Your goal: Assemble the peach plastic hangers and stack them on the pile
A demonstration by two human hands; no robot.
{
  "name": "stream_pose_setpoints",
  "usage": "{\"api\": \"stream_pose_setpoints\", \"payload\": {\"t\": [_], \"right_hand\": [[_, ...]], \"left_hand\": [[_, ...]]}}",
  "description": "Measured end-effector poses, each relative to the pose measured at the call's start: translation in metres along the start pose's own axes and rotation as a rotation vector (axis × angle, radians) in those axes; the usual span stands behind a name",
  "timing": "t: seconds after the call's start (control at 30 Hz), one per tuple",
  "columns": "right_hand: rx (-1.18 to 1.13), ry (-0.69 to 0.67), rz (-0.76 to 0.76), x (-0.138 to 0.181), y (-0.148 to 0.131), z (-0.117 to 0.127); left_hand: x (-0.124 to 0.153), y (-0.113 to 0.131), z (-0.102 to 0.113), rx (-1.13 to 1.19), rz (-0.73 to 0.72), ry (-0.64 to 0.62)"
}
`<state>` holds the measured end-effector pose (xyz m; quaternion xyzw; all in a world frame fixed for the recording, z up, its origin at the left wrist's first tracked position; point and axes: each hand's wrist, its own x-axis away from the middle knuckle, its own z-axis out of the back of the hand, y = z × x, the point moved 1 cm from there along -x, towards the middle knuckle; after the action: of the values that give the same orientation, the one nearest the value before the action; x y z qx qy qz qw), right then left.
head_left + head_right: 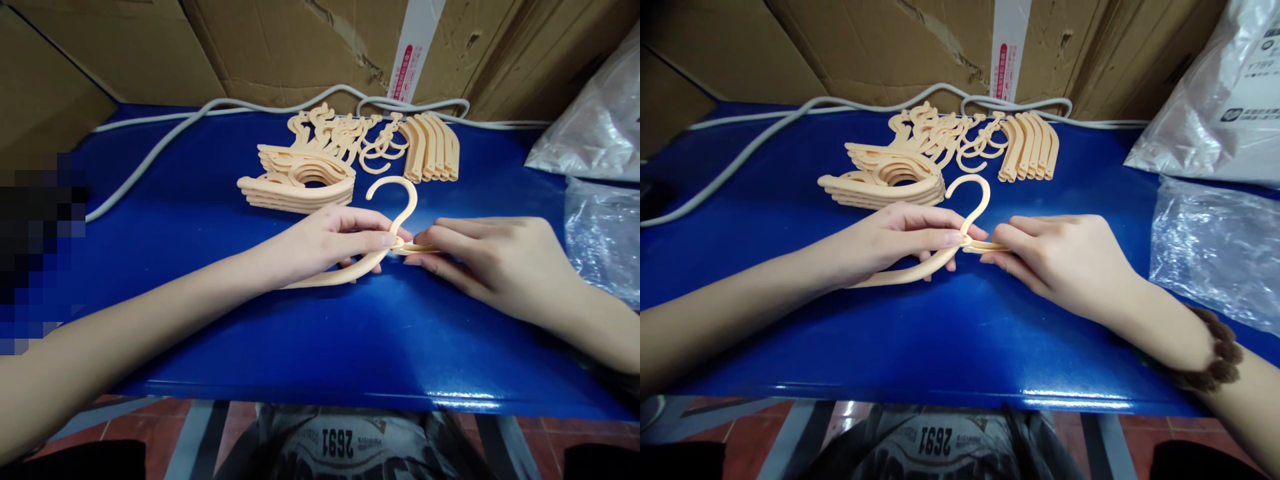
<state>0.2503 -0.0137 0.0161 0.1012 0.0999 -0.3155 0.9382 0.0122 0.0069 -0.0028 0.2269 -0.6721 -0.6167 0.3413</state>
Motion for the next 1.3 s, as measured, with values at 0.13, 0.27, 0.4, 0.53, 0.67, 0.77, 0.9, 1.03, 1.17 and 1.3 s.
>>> {"api": "stream_pose_setpoints", "payload": {"t": [0.13, 0.27, 0.4, 0.53, 0.67, 0.77, 0.9, 1.03, 1.17, 1.3], "right_hand": [[0.014, -0.01, 0.005, -0.0009, -0.001, 0.0009], [-0.031, -0.032, 0.003, -0.0008, -0.0015, 0.002], [-0.097, -0.049, -0.009, -0.0003, -0.0011, 0.0023], [-0.145, -0.043, 0.006, -0.0004, -0.001, 0.0006], [-0.184, -0.043, 0.005, -0.0003, -0.0021, -0.0005], [-0.222, -0.053, -0.006, 0.0, -0.003, -0.0002], [-0.221, -0.07, -0.018, -0.0002, -0.0033, -0.0005], [-0.205, -0.059, -0.015, -0.0007, -0.0035, -0.0013], [-0.188, -0.071, -0.014, 0.0001, -0.0042, -0.0012], [-0.178, -0.073, -0.014, 0.001, -0.005, -0.0009]], "left_hand": [[0.0, 0.0025, -0.0022, -0.056, -0.044, 0.029], [0.0018, 0.0051, -0.0039, -0.11, -0.035, 0.048], [0.0036, 0.007, -0.0036, -0.122, -0.034, 0.053], [0.0035, 0.0085, -0.0048, -0.115, -0.036, 0.053], [0.0026, 0.008, -0.0062, -0.121, -0.031, 0.065], [0.0019, 0.0062, -0.0059, -0.125, -0.035, 0.071], [0.0012, 0.0036, -0.0053, -0.117, -0.007, 0.062], [0.0025, 0.0024, -0.0053, -0.113, 0.026, 0.045], [0.0047, 0.0031, -0.0056, -0.177, 0.011, 0.016], [0.0047, 0.0039, -0.0052, -0.203, 0.008, -0.003]]}}
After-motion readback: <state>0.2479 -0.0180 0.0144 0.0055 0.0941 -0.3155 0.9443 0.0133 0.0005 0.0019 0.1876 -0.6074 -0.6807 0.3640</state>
